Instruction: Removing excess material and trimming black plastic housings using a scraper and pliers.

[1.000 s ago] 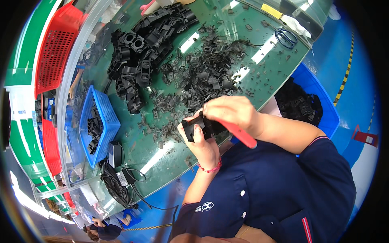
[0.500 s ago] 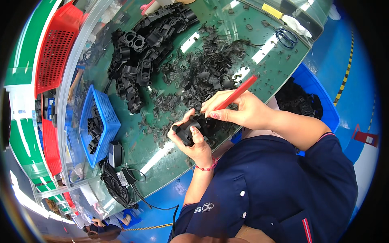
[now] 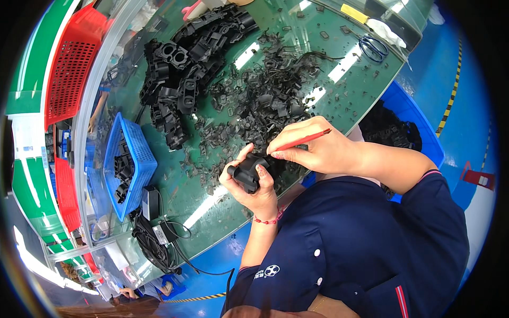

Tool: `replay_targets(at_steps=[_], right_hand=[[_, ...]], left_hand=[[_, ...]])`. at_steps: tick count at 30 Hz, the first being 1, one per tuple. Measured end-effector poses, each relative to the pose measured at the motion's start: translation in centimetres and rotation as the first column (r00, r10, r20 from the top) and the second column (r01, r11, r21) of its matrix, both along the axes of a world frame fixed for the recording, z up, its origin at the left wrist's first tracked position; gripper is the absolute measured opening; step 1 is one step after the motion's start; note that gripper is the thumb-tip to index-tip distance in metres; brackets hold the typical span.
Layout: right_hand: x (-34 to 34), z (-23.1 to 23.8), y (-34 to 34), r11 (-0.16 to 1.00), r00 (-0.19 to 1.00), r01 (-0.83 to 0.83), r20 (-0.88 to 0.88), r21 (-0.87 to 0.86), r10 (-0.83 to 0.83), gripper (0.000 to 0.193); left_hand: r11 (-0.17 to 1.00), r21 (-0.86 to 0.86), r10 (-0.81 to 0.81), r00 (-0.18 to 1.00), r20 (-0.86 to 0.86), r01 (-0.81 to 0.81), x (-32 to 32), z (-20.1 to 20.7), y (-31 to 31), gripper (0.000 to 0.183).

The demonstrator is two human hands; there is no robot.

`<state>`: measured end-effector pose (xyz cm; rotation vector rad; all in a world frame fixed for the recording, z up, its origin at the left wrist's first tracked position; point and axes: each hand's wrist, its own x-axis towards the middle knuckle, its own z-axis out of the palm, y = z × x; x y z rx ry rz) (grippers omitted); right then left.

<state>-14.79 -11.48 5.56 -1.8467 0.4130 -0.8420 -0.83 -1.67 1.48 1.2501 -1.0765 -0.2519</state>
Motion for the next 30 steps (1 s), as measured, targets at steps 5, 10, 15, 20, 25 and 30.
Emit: replay_targets(at_steps=[5,10,15,20,25,30], right_hand=[[0.0,0.1,0.1,0.993,1.0,-0.003,0.008,-0.116,0.004,0.012],[-0.1,-0.3,-0.1,0.848,0.999,0.015,-0.02,-0.529,-0.031,0.016],[0.1,-0.7,-2.0,0.71,0.997,0.071,0.024,-0.701,-0.076,0.017],[-0.1,-0.5,-2.9,0.934,0.999,0.032,-0.01,-0.356,-0.039,0.012],[-0.5,-0.4,-2.6,0.834,0.988,-0.153,0.108,0.531,0.113,0.011],[-0.5,0.0,-1.9,0.844,0.971,-0.111,0.239,0.525,-0.021,0.013]], left_hand=[[1.0,0.0,0.028,0.994,0.109,-0.028,0.3,0.0,0.0,0.051],[0.999,0.047,-0.003,0.999,0.034,0.001,-0.1,0.2,0.1,0.046],[0.983,0.147,-0.082,0.978,-0.19,0.111,0.0,0.6,0.2,0.04],[0.961,0.138,-0.159,0.884,-0.44,0.241,0.1,1.0,0.4,0.034],[0.948,0.135,-0.184,0.845,-0.503,0.287,0.2,1.0,0.3,0.035],[0.952,0.092,-0.195,0.813,-0.548,0.291,0.3,1.0,0.2,0.038]])
